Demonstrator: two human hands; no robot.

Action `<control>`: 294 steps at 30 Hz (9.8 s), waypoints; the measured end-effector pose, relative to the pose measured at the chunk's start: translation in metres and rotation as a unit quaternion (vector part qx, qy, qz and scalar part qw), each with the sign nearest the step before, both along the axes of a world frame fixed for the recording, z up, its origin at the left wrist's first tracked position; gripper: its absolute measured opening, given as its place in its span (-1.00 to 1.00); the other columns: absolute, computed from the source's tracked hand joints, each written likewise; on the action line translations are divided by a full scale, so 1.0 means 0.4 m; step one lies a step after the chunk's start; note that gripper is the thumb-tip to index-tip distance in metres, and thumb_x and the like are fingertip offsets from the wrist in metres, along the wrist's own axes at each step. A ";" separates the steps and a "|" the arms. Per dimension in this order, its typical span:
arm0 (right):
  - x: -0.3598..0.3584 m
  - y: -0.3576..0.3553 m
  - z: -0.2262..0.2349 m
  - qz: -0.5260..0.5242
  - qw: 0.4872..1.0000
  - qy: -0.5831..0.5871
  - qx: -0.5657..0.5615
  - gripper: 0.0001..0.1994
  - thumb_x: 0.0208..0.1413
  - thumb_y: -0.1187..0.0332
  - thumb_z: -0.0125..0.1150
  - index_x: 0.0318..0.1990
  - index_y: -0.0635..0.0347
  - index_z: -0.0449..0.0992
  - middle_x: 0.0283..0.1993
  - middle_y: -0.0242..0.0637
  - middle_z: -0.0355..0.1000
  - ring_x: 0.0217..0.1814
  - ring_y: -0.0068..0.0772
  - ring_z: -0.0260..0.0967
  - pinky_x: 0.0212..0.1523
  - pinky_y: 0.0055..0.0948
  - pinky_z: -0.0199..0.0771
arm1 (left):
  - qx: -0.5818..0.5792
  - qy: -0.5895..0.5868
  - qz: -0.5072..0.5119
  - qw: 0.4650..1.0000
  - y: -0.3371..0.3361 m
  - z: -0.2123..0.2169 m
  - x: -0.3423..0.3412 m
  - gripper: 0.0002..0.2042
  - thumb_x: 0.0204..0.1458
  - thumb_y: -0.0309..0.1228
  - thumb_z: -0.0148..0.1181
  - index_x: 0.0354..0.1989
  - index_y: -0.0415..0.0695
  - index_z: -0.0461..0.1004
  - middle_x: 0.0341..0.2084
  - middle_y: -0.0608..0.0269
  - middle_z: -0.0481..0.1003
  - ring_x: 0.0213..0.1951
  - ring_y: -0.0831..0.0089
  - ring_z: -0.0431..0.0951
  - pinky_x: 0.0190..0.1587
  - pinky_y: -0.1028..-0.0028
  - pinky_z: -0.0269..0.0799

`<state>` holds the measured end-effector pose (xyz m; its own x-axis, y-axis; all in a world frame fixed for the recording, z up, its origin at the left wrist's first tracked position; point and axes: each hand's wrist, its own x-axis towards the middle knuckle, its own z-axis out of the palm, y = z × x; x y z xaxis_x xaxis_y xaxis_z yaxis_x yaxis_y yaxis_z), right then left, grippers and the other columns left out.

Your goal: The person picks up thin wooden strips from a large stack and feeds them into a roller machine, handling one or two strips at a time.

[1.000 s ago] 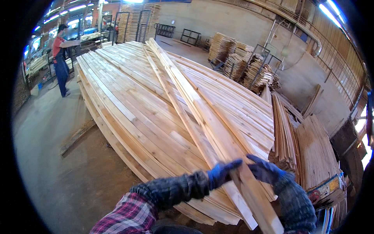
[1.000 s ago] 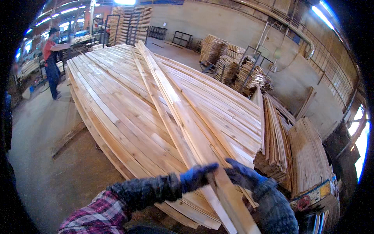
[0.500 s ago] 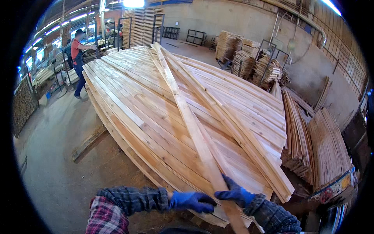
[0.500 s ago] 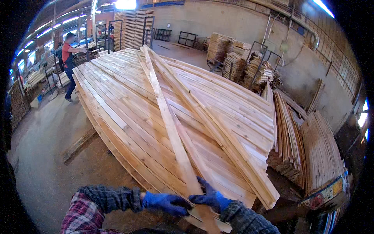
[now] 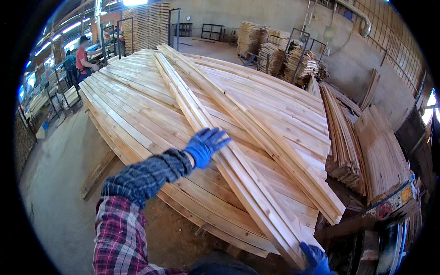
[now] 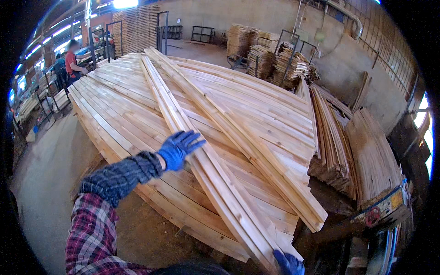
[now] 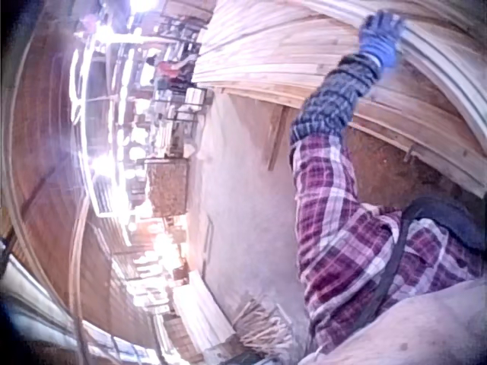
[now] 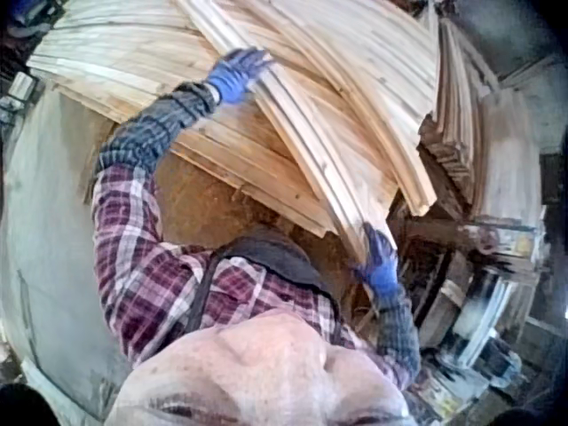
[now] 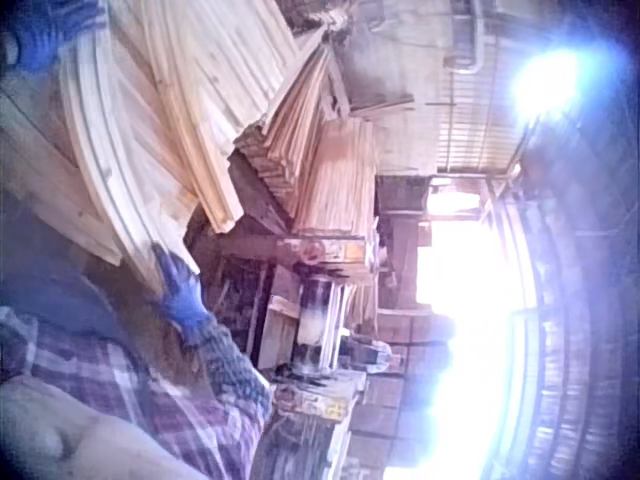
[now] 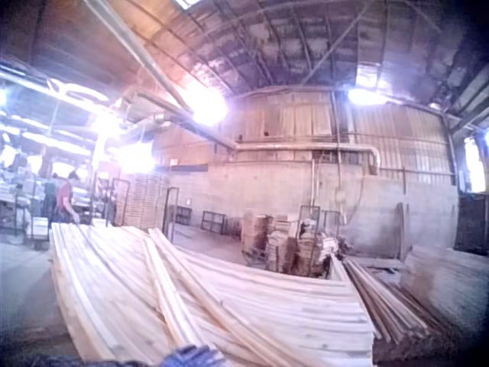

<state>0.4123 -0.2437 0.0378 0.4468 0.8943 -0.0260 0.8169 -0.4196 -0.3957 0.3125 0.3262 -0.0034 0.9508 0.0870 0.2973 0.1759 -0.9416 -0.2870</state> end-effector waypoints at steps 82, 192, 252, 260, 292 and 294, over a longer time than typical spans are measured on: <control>0.568 -0.048 -0.116 -0.199 0.843 0.410 0.286 -0.19 0.07 0.16 0.43 0.44 0.11 0.15 0.42 -0.05 0.18 0.40 -0.10 0.21 0.39 -0.17 0.24 | -0.177 0.218 0.066 0.958 -0.989 -0.372 -0.244 0.13 -0.35 0.28 0.40 0.46 0.08 0.09 0.34 0.07 0.27 0.35 0.14 0.26 0.43 -0.12 -0.09; 0.454 0.762 -0.164 0.111 0.972 -0.094 0.183 -0.51 0.16 0.16 0.20 0.10 0.41 0.45 -0.15 0.17 0.52 -0.07 0.23 0.47 -0.02 0.03 0.45 | -0.322 -0.177 0.191 0.910 -0.631 -0.079 0.165 0.27 -0.49 0.20 0.55 0.50 0.13 -0.03 0.44 -0.23 -0.02 0.46 -0.20 -0.07 0.46 -0.08 -0.25; -0.037 -0.391 0.020 -0.157 0.969 -0.189 0.007 -0.18 -0.37 0.36 0.37 0.27 -0.01 0.39 0.19 -0.14 0.41 0.15 0.08 0.37 0.14 0.06 0.31 | 0.037 0.080 -0.252 0.964 0.004 0.010 0.143 -0.12 -0.60 -0.14 0.52 0.14 -0.02 0.42 0.03 0.11 0.47 0.12 0.09 0.43 0.38 -0.03 0.10; 0.086 -0.632 -0.076 -0.160 0.967 -0.197 0.008 -0.02 -0.56 0.34 0.42 0.31 0.04 0.34 0.10 -0.15 0.47 0.14 0.01 0.41 0.27 0.07 0.32 | -0.027 0.087 -0.232 0.969 -0.302 0.085 -0.060 -0.02 -0.64 -0.12 0.43 0.22 -0.12 0.38 0.03 -0.03 0.43 0.20 -0.07 0.34 0.35 -0.15 0.07; 0.370 -0.876 -0.512 -0.035 0.991 -0.106 -0.077 -0.30 -0.12 0.35 0.24 0.31 -0.22 0.37 0.22 -0.32 0.44 0.29 -0.19 0.34 0.44 0.07 0.05 | -0.377 0.138 -0.202 0.893 -1.456 -0.348 0.128 -0.03 -0.16 0.20 0.35 0.42 -0.01 0.15 0.20 -0.04 0.37 0.22 -0.04 0.36 0.32 -0.02 0.12; 0.388 -0.903 -0.498 -0.057 0.986 -0.138 -0.078 -0.34 -0.15 0.35 0.25 0.26 -0.22 0.42 0.20 -0.29 0.45 0.29 -0.12 0.33 0.44 0.04 0.06 | -0.364 0.157 -0.159 0.904 -1.322 -0.371 0.007 -0.05 -0.15 0.23 0.32 0.41 0.01 0.17 0.21 -0.03 0.36 0.22 -0.06 0.35 0.32 -0.02 0.12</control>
<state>0.5677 -0.6049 -0.1614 0.5526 0.8332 -0.0223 0.8290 -0.5522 -0.0884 0.3155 -0.2027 -0.1518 0.9896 -0.1425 -0.0175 -0.1204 -0.8898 0.4402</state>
